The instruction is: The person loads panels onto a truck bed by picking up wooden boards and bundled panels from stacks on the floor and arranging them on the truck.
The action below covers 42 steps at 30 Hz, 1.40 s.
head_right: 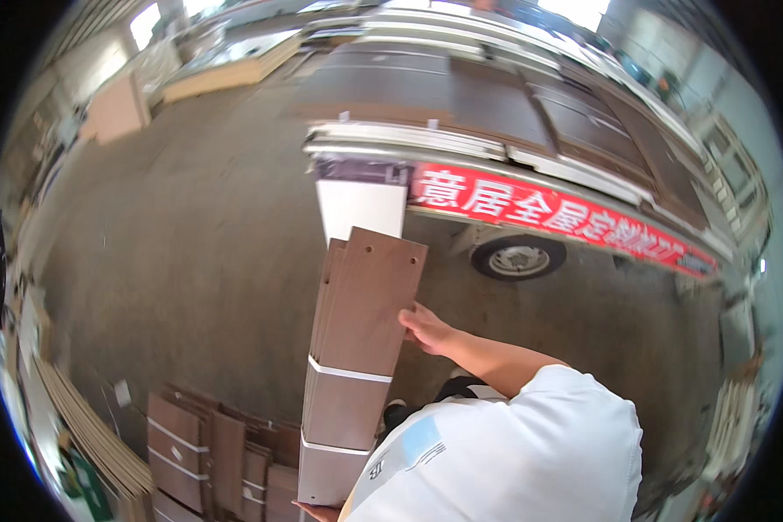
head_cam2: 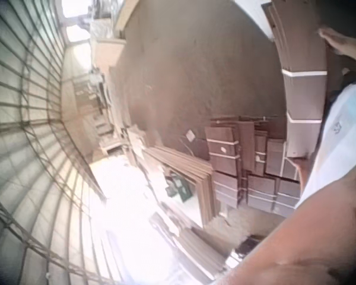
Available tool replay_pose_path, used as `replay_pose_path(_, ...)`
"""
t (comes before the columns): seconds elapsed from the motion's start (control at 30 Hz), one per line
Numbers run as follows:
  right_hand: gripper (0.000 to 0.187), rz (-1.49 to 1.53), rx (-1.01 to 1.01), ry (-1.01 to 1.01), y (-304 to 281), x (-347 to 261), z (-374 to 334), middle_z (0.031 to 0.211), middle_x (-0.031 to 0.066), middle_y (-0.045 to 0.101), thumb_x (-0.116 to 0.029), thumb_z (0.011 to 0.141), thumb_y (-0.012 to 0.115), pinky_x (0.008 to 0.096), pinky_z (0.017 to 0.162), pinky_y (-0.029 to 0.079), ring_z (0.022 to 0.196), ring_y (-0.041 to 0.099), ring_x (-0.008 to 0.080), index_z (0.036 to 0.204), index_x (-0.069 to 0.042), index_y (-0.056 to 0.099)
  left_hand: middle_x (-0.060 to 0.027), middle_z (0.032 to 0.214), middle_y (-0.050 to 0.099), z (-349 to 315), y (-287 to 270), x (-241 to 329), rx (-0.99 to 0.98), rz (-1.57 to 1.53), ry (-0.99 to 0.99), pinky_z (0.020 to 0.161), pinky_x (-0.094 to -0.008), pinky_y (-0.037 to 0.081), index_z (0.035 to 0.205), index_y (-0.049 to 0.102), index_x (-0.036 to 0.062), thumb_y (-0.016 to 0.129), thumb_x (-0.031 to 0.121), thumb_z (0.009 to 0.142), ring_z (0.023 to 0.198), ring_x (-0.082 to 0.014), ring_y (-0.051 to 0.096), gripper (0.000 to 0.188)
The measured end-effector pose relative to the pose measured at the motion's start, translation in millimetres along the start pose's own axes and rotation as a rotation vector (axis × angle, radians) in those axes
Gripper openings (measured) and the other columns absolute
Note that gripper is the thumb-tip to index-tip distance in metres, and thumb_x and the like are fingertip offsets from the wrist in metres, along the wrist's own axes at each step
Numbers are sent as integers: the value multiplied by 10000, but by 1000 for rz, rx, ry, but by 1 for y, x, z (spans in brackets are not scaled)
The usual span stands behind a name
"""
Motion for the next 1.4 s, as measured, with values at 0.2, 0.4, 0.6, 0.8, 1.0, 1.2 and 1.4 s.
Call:
replay_pose_path(0.2,1176,231,369,-396,-132,-61,-157,1481,11,507,-880,662,660,420,1112,434,1337,509,208,1520,-127,376,-101,1626,346,-15,141,-4,-221,311,145,1187,-588,288,1584,334,165,412,911,825,1479,-369,320,1068)
replay_pose_path(0.4,1097,421,884,-522,-305,-85,-314,1516,87,499,-861,819,563,425,1102,415,1359,499,267,1558,-79,345,-113,1585,423,-41,267,-119,-502,446,12,1193,-525,320,1550,396,108,426,884,858,1452,-346,389,1040)
replay_pose_path(0.6,1101,464,1009,-610,-400,-167,-403,1517,109,509,-868,825,540,435,1123,417,1356,515,286,1546,-55,367,-109,1552,456,-80,386,-199,-764,557,-112,1134,-593,406,1538,407,102,689,769,782,1411,-354,445,1047)
replay_pose_path(0.8,1102,517,1073,-546,-478,-228,-421,1522,82,512,-885,809,536,421,1125,404,1373,499,274,1551,-86,377,-86,1277,636,-94,534,-237,-893,545,-46,947,-531,575,1398,542,76,933,477,668,1160,-313,645,919)
replay_pose_path(1.0,982,425,1030,-761,-549,-343,-406,1542,64,490,-803,870,543,422,1123,393,1384,485,256,1549,-112,387,-128,1311,627,-107,690,-262,-1023,495,76,1007,-510,543,1412,523,24,911,453,701,1193,-321,633,917)
replay_pose_path(1.2,818,309,955,-856,-623,-472,-387,1468,40,549,-644,935,600,392,1069,445,1348,523,220,1522,-105,416,-150,1389,600,-104,787,-290,-1166,443,-27,1041,-527,522,1462,479,25,809,339,774,1255,-353,608,825)
replay_pose_path(1.4,634,430,864,-819,-753,-556,-323,1414,22,600,-485,974,651,361,1054,468,1278,581,195,1461,-109,500,-167,1368,587,-151,880,-329,-1106,386,0,1019,-493,529,1469,428,-19,838,254,763,1232,-342,611,860)
Point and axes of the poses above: each hand's wrist, its own z-axis towards the middle knuckle, its own y-axis out of the palm, x = y × z, the point moved 5 cm from there along z, towards the middle knuckle
